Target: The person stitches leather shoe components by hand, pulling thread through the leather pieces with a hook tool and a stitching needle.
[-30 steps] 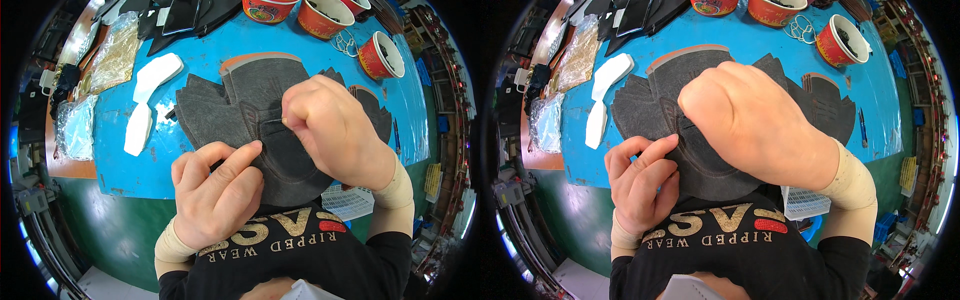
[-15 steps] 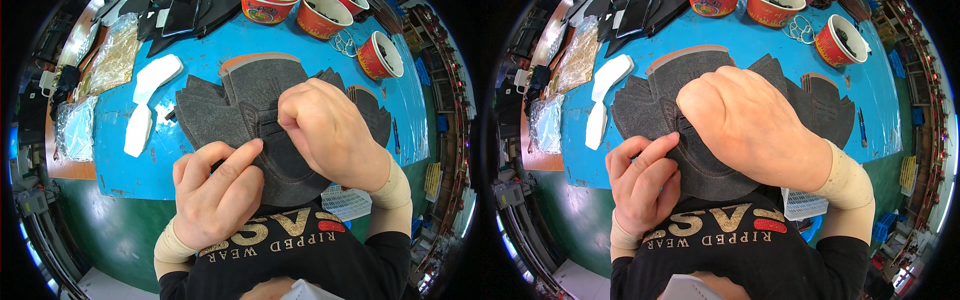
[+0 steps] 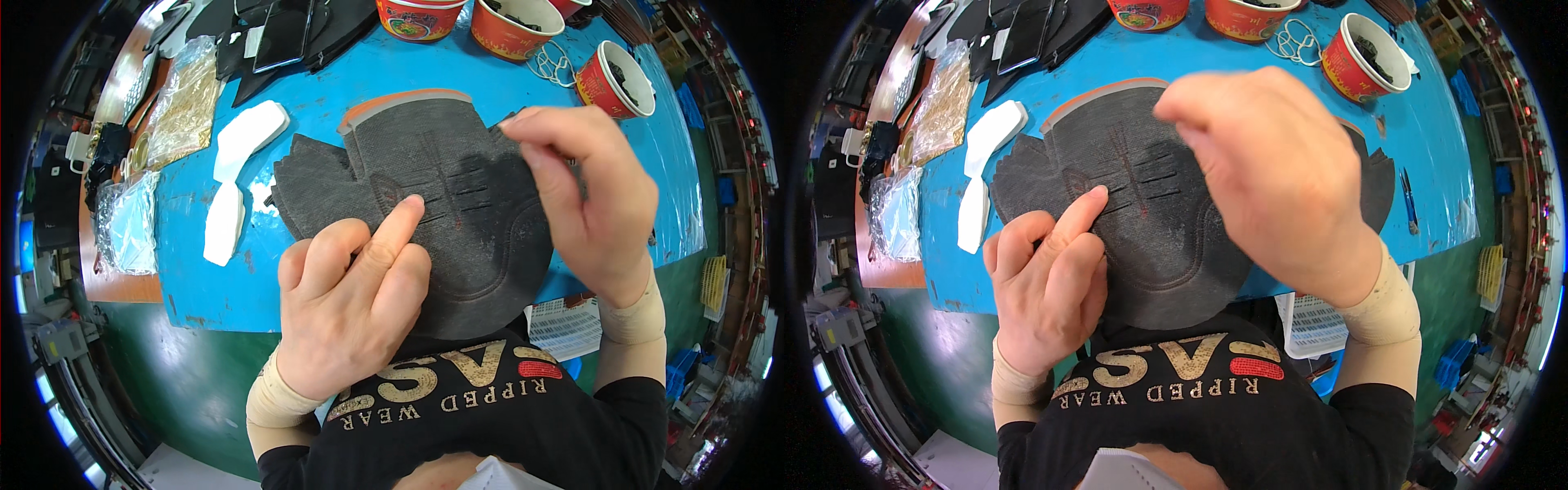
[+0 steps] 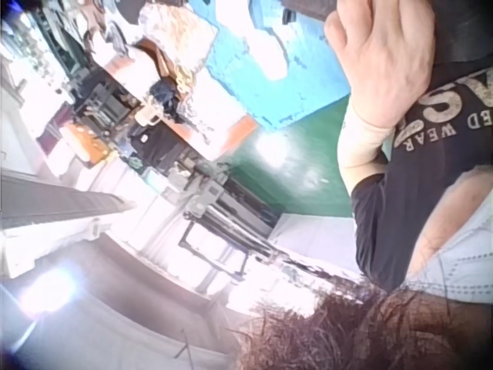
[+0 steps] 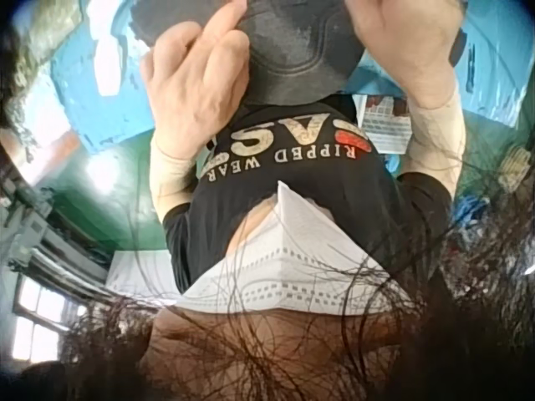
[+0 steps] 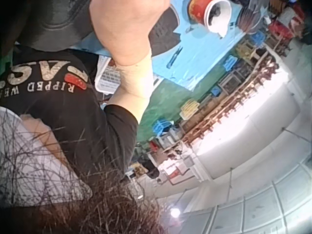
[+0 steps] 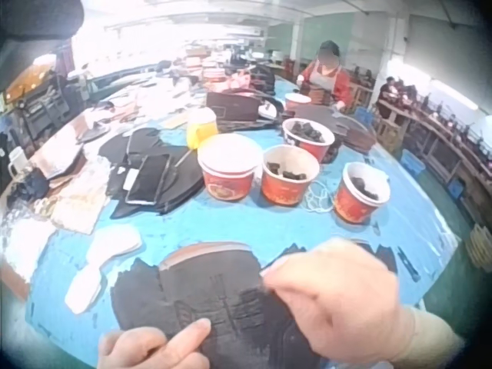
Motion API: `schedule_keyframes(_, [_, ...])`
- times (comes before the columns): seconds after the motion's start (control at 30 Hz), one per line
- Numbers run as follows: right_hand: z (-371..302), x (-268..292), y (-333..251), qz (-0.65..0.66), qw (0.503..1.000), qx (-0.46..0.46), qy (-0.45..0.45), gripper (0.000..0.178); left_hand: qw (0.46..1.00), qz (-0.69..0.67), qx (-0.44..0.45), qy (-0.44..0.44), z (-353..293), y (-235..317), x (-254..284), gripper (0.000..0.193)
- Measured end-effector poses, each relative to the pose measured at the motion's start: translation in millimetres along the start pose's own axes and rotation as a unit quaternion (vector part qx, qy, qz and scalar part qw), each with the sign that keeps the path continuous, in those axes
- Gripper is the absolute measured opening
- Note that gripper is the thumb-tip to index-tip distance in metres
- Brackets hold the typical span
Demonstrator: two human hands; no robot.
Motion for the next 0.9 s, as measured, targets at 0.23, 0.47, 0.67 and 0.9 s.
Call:
schedule_keyframes(0.23, [-10.1, -9.3, -11.9, -0.065, 0.994, 0.031, -0.080, 0.032, 1.000, 0.022, 0.015, -0.016, 0.1, 2.5, 1.0, 0.023])
schedule_keyframes(0.47, [-11.4, -21.3, -16.9, -0.092, 0.990, 0.039, -0.095, 0.032, 0.999, 0.040, 0.014, -0.029, 2.7, 3.6, 1.0, 0.021])
schedule_keyframes(0.67, [-6.6, -24.4, -21.7, -0.104, 0.984, 0.089, -0.113, 0.028, 0.993, 0.098, 0.021, -0.061, 5.4, 4.3, 7.9, 0.017])
schedule_keyframes(0.9, [-9.8, -27.4, -14.3, -0.087, 0.991, 0.073, -0.066, 0.031, 0.996, -0.060, 0.043, -0.052, 2.1, -5.1, 11.1, 0.021])
Point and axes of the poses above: each hand's wrist, its own z-axis towards the middle knuckle, its own x-axis out of the back of the hand, y = z × x, the point moved 2 cm from there along z, towards the middle knuckle, and after that the axes turned 15 degrees about -y, right-handed, at the moved point
